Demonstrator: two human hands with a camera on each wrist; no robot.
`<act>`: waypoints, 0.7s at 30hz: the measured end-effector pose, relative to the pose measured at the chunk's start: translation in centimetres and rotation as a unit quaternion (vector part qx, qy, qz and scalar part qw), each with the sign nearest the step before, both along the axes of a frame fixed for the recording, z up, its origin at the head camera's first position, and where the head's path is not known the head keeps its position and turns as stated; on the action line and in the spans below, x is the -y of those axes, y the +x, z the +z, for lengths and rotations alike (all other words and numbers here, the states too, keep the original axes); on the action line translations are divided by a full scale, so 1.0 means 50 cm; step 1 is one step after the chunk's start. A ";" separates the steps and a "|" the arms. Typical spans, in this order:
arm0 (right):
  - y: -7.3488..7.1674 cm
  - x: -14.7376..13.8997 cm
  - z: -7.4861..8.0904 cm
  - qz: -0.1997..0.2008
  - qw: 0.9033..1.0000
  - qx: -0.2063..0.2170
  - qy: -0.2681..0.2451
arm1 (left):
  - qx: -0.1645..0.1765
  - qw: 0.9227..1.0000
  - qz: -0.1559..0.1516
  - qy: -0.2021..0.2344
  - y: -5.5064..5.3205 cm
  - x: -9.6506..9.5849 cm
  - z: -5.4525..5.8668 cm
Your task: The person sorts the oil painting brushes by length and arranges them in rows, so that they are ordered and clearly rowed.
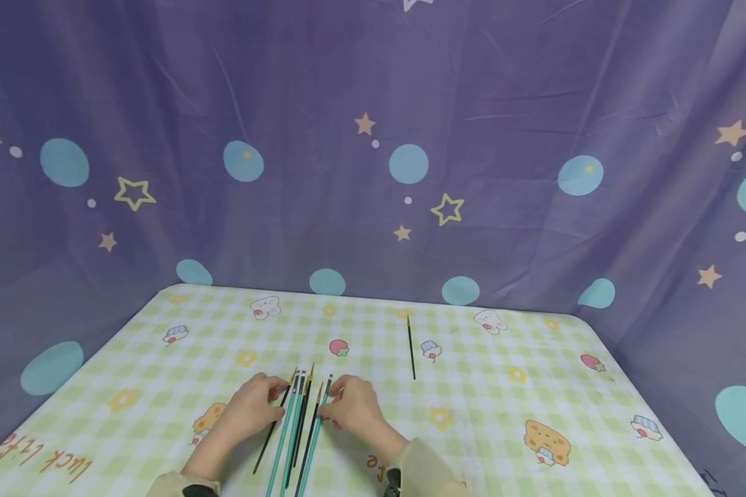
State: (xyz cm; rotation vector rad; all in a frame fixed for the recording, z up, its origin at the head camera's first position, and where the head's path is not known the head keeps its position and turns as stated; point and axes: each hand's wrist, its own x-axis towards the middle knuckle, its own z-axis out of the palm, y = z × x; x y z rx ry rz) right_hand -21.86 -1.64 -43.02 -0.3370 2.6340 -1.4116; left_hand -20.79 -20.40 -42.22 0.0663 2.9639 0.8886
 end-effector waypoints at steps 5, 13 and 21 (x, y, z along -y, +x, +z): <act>0.004 0.012 0.000 -0.013 1.000 0.000 0.027 | -0.002 1.000 0.005 0.014 0.001 -0.001 0.000; 0.005 0.026 0.000 -0.030 0.998 0.004 0.051 | 0.000 1.000 0.005 0.024 0.005 0.000 0.004; 0.008 0.034 0.001 -0.028 0.999 0.001 0.042 | -0.010 1.000 -0.001 0.019 0.008 -0.001 0.004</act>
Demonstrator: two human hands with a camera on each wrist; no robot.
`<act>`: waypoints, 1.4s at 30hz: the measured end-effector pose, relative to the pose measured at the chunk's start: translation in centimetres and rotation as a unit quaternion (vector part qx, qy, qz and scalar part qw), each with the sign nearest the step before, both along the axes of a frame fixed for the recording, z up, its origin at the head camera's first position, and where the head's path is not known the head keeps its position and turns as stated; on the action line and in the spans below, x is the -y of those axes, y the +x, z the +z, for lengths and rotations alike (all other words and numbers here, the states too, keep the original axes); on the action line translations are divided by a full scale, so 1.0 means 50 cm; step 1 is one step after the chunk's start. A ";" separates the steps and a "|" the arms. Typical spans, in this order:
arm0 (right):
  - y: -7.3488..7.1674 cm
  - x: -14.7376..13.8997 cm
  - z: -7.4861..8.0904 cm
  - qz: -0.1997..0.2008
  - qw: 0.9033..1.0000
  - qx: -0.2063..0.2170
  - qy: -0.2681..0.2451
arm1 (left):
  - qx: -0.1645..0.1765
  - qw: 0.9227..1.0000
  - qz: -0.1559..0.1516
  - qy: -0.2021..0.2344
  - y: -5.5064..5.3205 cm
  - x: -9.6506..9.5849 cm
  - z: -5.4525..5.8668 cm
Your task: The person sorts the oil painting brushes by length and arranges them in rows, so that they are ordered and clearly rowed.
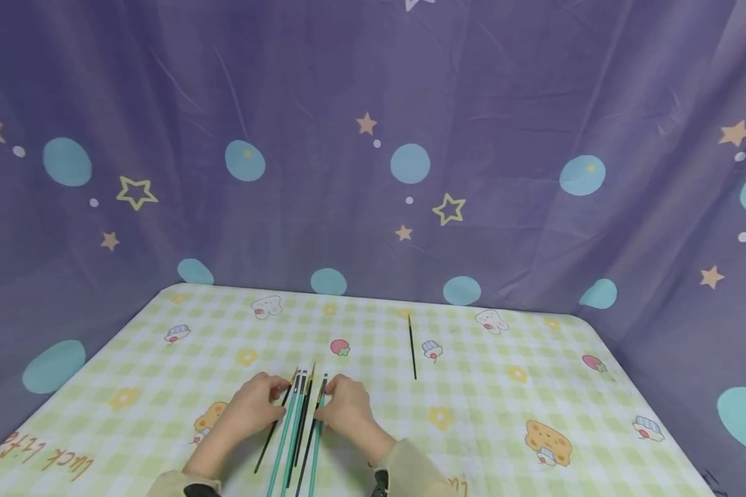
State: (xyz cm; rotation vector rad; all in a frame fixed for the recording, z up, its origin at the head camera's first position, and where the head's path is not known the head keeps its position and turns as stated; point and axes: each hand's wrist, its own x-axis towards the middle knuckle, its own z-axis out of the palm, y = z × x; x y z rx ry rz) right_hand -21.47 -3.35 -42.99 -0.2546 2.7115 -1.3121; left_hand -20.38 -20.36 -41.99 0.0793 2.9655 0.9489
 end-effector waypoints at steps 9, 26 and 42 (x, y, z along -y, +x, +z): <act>0.006 0.002 0.003 -0.017 1.000 -0.001 -0.003 | 0.012 1.000 0.007 0.013 -0.002 -0.003 -0.001; 0.010 0.014 0.012 -0.024 0.991 -0.074 0.111 | 0.008 1.000 0.006 0.005 -0.002 -0.004 0.000; 0.021 -0.015 0.018 -0.029 0.999 -0.002 -0.029 | 0.010 1.000 0.013 0.006 -0.002 -0.003 -0.001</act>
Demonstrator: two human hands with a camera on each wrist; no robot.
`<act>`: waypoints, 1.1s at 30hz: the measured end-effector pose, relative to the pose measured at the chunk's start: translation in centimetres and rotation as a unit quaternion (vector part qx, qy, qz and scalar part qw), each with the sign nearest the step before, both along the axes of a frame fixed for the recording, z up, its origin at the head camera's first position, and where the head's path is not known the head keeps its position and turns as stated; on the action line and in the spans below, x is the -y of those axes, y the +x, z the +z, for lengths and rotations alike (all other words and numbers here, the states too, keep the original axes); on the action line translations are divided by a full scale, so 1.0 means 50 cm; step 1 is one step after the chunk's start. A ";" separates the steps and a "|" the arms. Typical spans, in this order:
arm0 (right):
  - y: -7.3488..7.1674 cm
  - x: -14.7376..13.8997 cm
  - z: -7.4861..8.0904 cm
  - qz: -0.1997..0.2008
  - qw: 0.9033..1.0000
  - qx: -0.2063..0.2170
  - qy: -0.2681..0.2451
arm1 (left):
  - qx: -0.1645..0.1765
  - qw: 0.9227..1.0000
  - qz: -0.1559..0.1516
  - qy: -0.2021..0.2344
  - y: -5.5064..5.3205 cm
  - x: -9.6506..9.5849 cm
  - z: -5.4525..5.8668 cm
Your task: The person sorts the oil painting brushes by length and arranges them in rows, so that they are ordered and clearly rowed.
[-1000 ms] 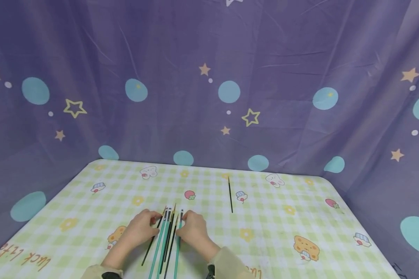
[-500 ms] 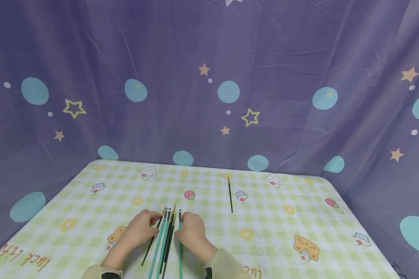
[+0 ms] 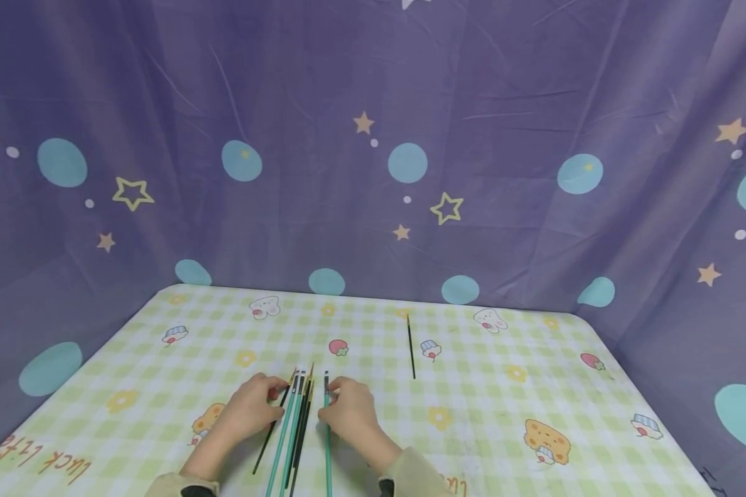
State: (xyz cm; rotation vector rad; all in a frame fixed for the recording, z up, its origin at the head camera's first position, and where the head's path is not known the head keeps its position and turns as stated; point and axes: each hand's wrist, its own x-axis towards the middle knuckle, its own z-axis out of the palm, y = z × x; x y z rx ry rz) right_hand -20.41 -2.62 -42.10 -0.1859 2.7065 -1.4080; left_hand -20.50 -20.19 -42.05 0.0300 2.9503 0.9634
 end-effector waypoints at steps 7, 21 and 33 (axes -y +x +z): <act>0.005 -0.034 0.002 -0.004 1.000 -0.011 -0.017 | 0.003 1.000 -0.001 0.002 0.001 -0.001 0.000; 0.015 -0.122 0.013 -0.008 0.999 -0.019 -0.033 | 0.005 1.000 0.000 0.010 0.003 0.000 -0.002; 0.019 -0.191 0.007 -0.020 0.999 -0.006 -0.036 | 0.004 1.000 0.000 0.008 0.002 -0.001 -0.002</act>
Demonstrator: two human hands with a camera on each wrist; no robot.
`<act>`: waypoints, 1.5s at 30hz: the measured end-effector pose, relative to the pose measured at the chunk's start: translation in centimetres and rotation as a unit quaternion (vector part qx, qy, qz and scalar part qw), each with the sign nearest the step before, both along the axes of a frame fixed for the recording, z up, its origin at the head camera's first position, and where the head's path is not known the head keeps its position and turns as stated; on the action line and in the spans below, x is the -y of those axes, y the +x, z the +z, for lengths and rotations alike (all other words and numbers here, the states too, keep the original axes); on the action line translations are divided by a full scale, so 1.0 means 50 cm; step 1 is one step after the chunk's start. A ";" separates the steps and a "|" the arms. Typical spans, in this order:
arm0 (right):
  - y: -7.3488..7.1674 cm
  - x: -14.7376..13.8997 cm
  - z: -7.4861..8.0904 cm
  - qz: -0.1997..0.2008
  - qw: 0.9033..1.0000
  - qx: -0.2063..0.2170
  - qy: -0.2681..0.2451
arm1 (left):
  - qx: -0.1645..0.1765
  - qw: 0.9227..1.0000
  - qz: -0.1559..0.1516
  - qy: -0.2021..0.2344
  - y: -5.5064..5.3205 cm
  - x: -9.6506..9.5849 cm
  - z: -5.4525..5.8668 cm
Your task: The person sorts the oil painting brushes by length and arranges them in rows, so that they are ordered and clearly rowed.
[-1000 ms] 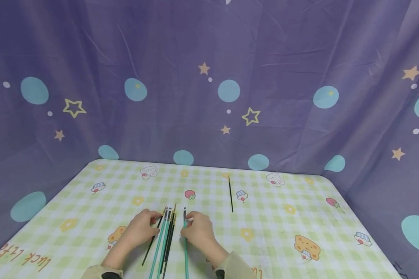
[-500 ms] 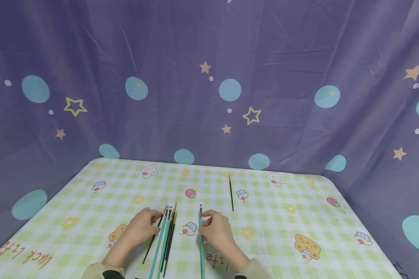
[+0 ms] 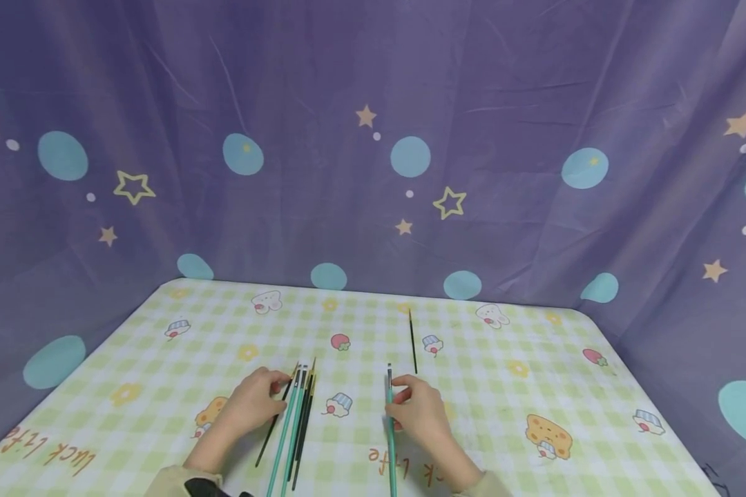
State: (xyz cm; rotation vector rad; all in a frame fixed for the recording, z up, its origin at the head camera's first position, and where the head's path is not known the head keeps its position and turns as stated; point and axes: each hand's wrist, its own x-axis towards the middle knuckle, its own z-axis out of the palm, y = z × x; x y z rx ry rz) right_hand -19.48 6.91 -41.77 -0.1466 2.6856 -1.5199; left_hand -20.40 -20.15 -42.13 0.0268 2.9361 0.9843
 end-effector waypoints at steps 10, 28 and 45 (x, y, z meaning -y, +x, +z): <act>0.002 -0.042 -0.006 -0.021 0.999 0.026 0.020 | -0.005 1.000 -0.004 0.002 -0.003 0.000 0.000; 0.003 -0.071 -0.023 -0.048 0.997 0.038 0.056 | 0.002 1.000 -0.001 0.010 -0.001 0.002 0.002; 0.005 -0.069 -0.025 -0.065 0.994 0.051 0.078 | 0.004 1.000 -0.002 0.013 0.003 0.000 0.004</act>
